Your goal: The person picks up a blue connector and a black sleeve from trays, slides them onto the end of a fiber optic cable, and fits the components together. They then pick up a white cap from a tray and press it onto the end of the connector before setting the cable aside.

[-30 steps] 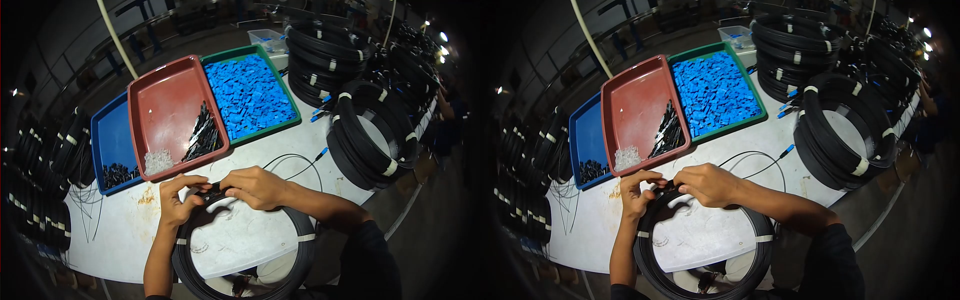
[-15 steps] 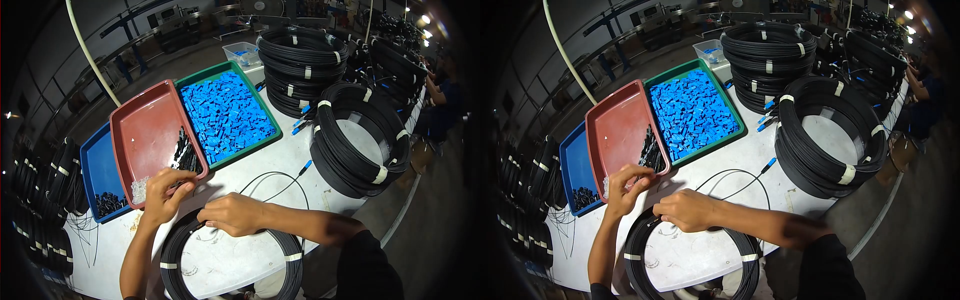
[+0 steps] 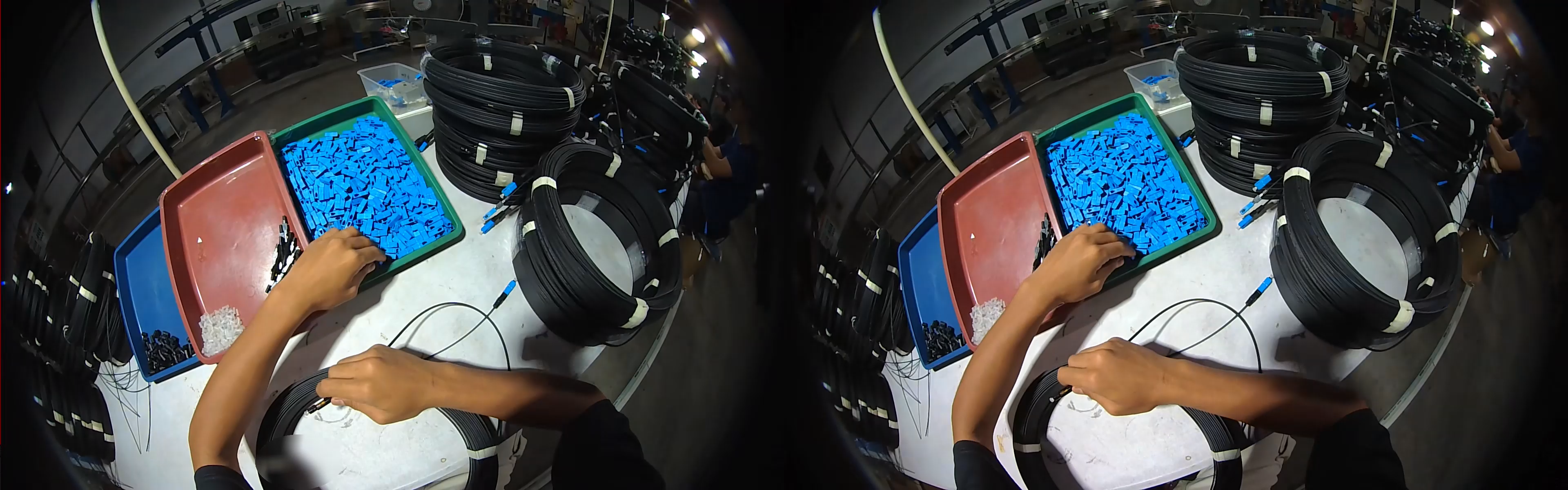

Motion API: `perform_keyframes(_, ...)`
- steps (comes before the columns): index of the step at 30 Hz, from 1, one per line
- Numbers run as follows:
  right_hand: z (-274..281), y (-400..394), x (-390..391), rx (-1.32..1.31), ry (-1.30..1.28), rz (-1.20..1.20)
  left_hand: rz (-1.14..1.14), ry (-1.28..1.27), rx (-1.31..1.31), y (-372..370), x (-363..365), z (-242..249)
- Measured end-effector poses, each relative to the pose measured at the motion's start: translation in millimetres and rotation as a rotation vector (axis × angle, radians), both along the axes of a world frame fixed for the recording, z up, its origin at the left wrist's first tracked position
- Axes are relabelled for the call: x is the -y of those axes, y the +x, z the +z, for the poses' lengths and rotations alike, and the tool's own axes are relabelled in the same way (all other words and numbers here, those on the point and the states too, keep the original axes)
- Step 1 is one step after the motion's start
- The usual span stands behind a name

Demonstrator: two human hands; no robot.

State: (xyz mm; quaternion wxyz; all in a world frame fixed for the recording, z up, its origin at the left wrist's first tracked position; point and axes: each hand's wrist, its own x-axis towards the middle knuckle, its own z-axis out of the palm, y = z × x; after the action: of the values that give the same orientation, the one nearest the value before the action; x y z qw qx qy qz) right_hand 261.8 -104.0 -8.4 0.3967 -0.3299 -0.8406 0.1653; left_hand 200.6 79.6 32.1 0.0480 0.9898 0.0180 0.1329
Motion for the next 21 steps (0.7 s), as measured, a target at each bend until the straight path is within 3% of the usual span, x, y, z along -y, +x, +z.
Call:
perform_keyframes(7,-1,-1,1,-0.045,-0.001,-0.008,0.166,0.184,0.087,23,-8,3)
perform_keyframes(14,-1,-2,1,-0.049,-0.002,-0.006,0.019,0.173,0.122,48,-13,-5)
perform_keyframes(21,-1,-1,1,-0.043,-0.001,-0.013,0.021,0.184,0.083,51,-15,-8)
